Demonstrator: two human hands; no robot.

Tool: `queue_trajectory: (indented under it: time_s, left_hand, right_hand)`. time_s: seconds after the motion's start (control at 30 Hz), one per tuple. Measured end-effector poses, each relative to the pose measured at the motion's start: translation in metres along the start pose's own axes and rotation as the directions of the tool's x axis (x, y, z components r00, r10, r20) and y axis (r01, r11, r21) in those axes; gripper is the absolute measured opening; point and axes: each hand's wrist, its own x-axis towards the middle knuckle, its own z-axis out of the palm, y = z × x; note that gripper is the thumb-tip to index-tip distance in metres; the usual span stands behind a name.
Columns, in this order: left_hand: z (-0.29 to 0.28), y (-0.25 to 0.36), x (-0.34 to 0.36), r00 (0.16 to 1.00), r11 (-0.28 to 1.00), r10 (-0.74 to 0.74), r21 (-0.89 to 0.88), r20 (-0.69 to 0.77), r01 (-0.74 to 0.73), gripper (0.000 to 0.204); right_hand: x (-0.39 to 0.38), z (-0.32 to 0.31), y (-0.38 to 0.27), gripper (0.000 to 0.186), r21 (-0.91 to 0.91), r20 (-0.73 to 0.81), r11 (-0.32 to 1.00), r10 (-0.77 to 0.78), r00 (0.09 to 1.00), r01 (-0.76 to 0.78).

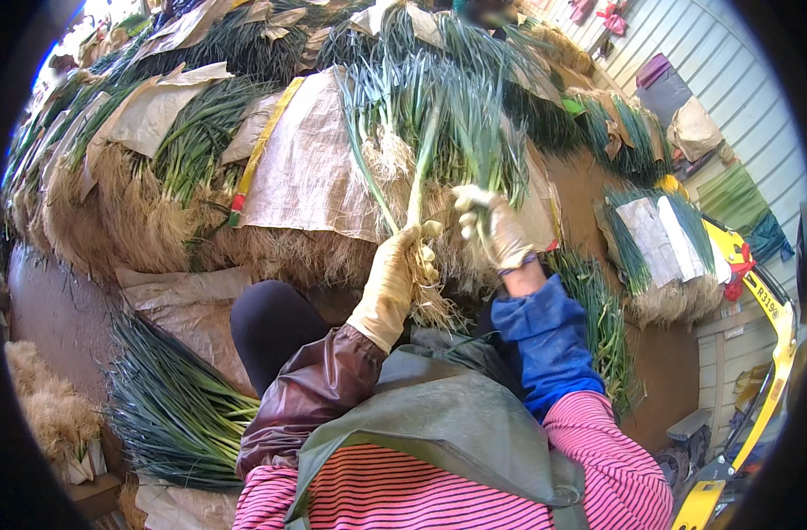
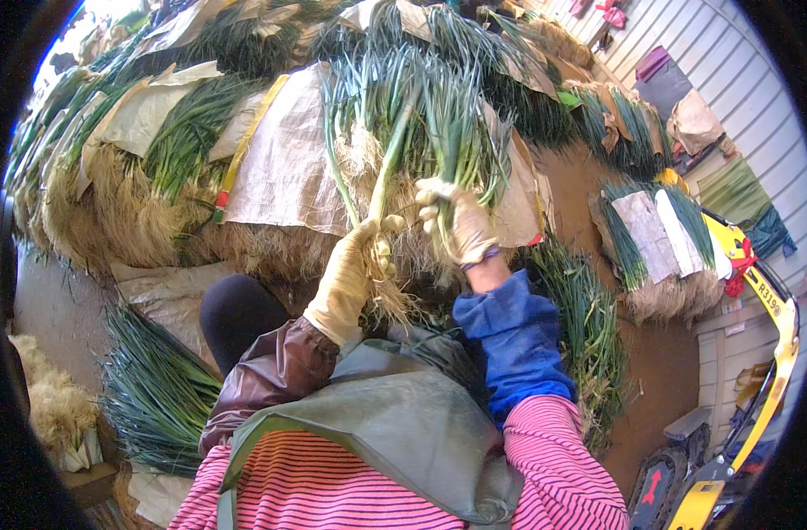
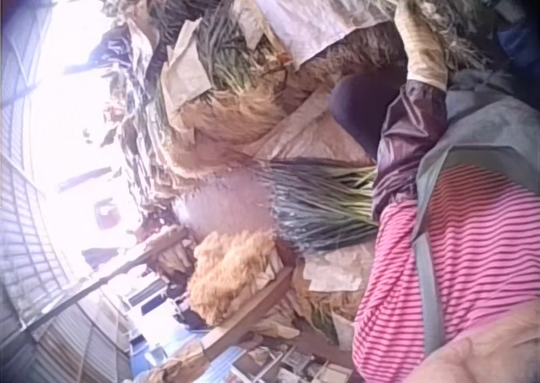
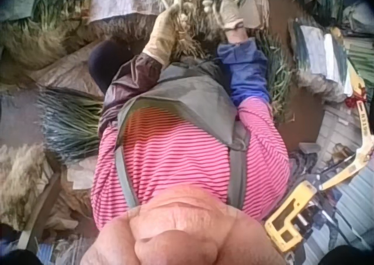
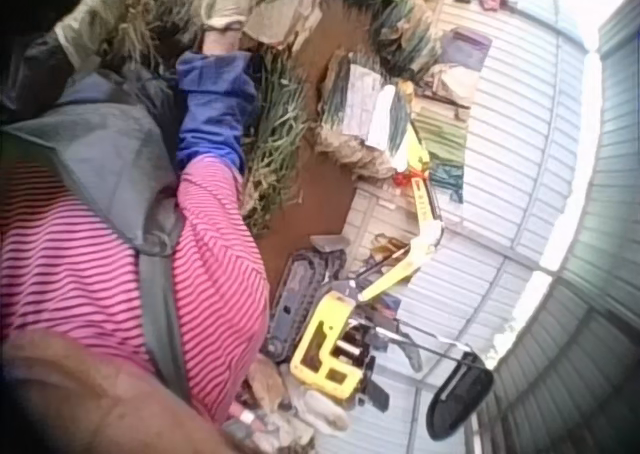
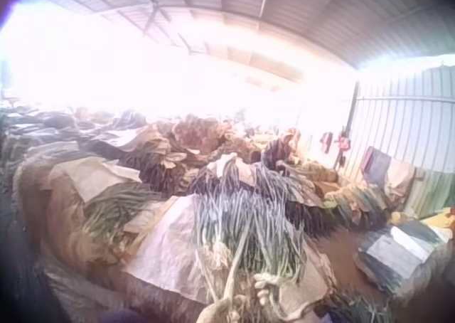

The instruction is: The person sits on the floor and repeatedly picks up bunches of green onions, removes roots and lower leaves by hand, and places the cleaned bunches into a pile. The person wears gloves and an apron while working in a covered market area.

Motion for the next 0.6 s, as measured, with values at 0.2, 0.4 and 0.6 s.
queue_trajectory:
  time_s: [0.2,0.4,0.6]
  left_hand:
    - [-0.014,-0.015,0.002,0.989,0.975,-0.081,-0.197,0.126,0.104,0.042]
    - [-0.007,-0.011,-0.015,0.972,0.991,-0.079,-0.090,0.221,0.101,0.059]
    - [-0.018,-0.016,-0.022,1.000,0.997,0.026,-0.067,-0.013,-0.026,0.040]
  right_hand:
    - [0.017,0.010,0.084,0.053,-0.188,0.251,0.927,-0.275,0.928,0.325]
    - [0.044,0.026,0.065,0.038,-0.018,0.153,0.997,0.075,0.985,-0.073]
    - [0.033,0.023,0.078,0.028,0.109,0.015,0.989,0.097,0.995,-0.098]
